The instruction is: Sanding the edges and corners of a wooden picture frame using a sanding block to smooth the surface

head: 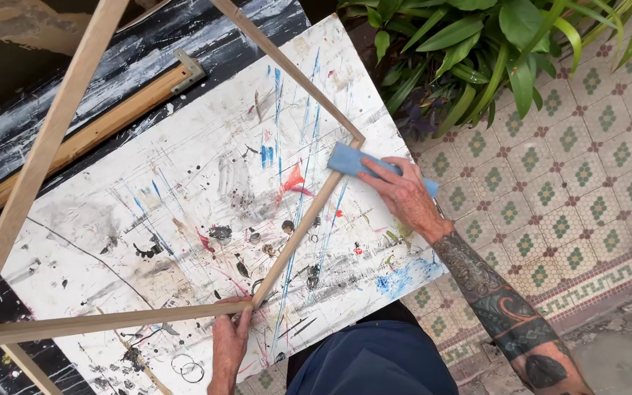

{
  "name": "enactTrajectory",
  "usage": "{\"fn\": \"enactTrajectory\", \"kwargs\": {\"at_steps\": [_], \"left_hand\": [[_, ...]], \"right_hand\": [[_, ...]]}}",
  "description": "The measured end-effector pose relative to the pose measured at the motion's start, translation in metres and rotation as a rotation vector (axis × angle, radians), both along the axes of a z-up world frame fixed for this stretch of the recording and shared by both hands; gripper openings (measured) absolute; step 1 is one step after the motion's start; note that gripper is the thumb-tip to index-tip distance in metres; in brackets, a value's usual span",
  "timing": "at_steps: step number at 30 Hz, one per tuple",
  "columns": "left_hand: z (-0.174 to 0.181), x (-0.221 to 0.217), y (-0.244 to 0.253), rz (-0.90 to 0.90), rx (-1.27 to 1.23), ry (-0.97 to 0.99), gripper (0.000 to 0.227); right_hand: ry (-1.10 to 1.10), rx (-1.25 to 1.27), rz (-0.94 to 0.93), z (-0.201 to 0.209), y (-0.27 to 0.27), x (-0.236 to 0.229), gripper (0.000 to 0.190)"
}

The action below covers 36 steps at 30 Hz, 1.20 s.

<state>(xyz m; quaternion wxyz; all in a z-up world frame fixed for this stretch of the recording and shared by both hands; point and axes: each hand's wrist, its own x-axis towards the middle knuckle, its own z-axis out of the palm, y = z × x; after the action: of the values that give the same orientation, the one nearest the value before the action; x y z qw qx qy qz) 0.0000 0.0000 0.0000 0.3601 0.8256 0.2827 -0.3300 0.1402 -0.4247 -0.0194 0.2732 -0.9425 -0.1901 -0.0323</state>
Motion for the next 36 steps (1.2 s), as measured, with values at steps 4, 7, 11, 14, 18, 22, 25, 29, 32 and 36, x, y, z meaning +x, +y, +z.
{"fn": "enactTrajectory", "kwargs": {"at_steps": [4,7,11,14,18,22,25,29,32,36], "left_hand": [[0.024,0.01,-0.009,-0.027,0.016,0.028,0.03],[-0.01,-0.008,0.008,-0.038,0.058,0.036,0.032],[0.013,0.0,-0.004,0.103,-0.134,-0.027,0.023],[0.006,0.002,-0.002,0.051,-0.104,-0.043,0.026],[0.0,-0.001,0.002,-0.008,0.002,-0.009,0.032],[0.017,0.006,-0.007,0.046,-0.12,-0.11,0.022],[0.018,0.011,-0.008,0.063,-0.078,0.003,0.025],[0.021,0.009,-0.012,0.008,-0.023,-0.032,0.027],[0.022,0.005,-0.01,0.094,-0.169,-0.147,0.021],[0.019,0.005,-0.011,0.026,-0.145,-0.12,0.022]], "right_hand": [[-0.018,0.021,-0.108,-0.008,0.022,0.007,0.047],[0.024,-0.069,0.125,-0.001,0.019,-0.014,0.049],[-0.013,-0.082,-0.036,-0.02,0.004,-0.004,0.062],[-0.022,0.019,-0.149,-0.01,0.02,0.004,0.05],[0.019,-0.007,0.034,0.0,0.018,-0.012,0.046],[-0.069,-0.004,-0.125,-0.02,0.014,0.011,0.056],[-0.003,0.02,-0.001,-0.021,0.045,0.008,0.054],[-0.014,-0.096,0.157,0.002,0.021,0.003,0.057],[-0.073,-0.031,-0.008,-0.003,0.023,0.018,0.045],[-0.006,-0.05,0.056,0.006,0.042,0.002,0.054]]}}
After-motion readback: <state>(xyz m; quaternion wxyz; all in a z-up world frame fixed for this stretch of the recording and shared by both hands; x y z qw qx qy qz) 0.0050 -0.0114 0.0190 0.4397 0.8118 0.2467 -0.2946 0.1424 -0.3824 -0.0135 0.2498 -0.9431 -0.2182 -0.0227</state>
